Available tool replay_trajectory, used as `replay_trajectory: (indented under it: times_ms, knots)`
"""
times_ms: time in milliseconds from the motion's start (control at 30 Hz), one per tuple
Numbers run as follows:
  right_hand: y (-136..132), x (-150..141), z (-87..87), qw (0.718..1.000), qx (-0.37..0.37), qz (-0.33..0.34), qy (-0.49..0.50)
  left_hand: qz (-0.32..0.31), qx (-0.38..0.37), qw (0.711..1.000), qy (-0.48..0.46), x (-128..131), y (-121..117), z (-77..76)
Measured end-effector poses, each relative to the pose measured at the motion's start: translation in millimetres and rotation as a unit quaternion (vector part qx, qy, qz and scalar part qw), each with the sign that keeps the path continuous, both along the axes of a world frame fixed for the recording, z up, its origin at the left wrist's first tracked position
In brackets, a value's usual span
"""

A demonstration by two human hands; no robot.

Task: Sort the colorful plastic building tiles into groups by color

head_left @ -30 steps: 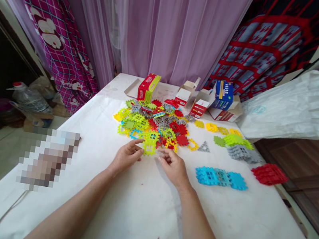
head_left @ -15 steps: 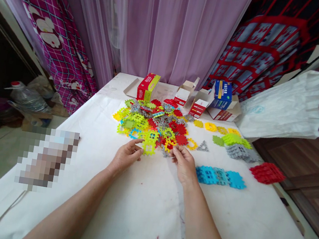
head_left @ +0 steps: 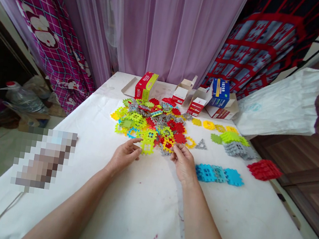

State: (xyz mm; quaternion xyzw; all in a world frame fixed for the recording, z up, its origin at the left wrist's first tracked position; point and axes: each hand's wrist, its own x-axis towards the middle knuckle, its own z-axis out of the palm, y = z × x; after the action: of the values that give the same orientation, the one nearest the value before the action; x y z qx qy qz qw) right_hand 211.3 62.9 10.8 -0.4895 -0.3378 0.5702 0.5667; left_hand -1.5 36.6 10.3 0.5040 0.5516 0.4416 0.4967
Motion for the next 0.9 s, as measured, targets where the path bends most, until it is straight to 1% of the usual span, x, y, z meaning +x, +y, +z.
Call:
replay_trajectory:
  times_ms: [167, 300, 400, 500, 567, 600, 667, 733, 800, 833, 900]
  knots:
    - [0.8, -0.1, -2.0, 1.0, 0.004, -0.006, 0.0, 0.002, 0.0, 1.0, -0.002, -0.3, 0.0, -0.9]
    - [-0.6, -2.2, -2.6, 1.0, 0.006, 0.013, -0.009, -0.01, -0.018, 1.0, -0.02, 1.1, -1.5, 0.9]
    - [-3.4, -4.7, -2.6, 0.998, 0.025, 0.049, -0.042, -0.031, -0.018, 0.999, -0.039, 3.2, -3.0, 1.2]
    - [-8.0, -7.2, -2.1, 0.984, 0.088, 0.109, -0.109, -0.045, -0.016, 0.998, -0.051, 5.1, -4.1, 0.7]
    - [-12.5, -9.0, -0.9, 0.962, 0.144, 0.147, -0.181, -0.048, -0.015, 0.997, -0.056, 5.6, -4.5, 0.6]
    - [-14.9, -10.1, -0.1, 0.945, 0.17, 0.162, -0.227, -0.049, -0.015, 0.997, -0.058, 5.8, -4.6, 0.7]
    - [-19.6, -12.7, 1.2, 0.901, 0.218, 0.18, -0.33, -0.052, -0.015, 0.997, -0.061, 5.9, -4.9, 1.1]
    - [-23.0, -15.5, 1.7, 0.853, 0.26, 0.178, -0.417, -0.056, -0.016, 0.996, -0.062, 6.2, -5.3, 1.1]
    - [-24.6, -17.8, 1.3, 0.814, 0.29, 0.165, -0.476, -0.061, -0.015, 0.996, -0.064, 6.7, -5.5, 0.6]
    - [-24.7, -18.6, 0.8, 0.8, 0.298, 0.156, -0.497, -0.063, -0.013, 0.996, -0.066, 6.9, -5.6, 0.2]
    - [-24.5, -19.7, 0.1, 0.784, 0.301, 0.142, -0.524, -0.065, -0.01, 0.995, -0.071, 7.3, -5.7, -0.5]
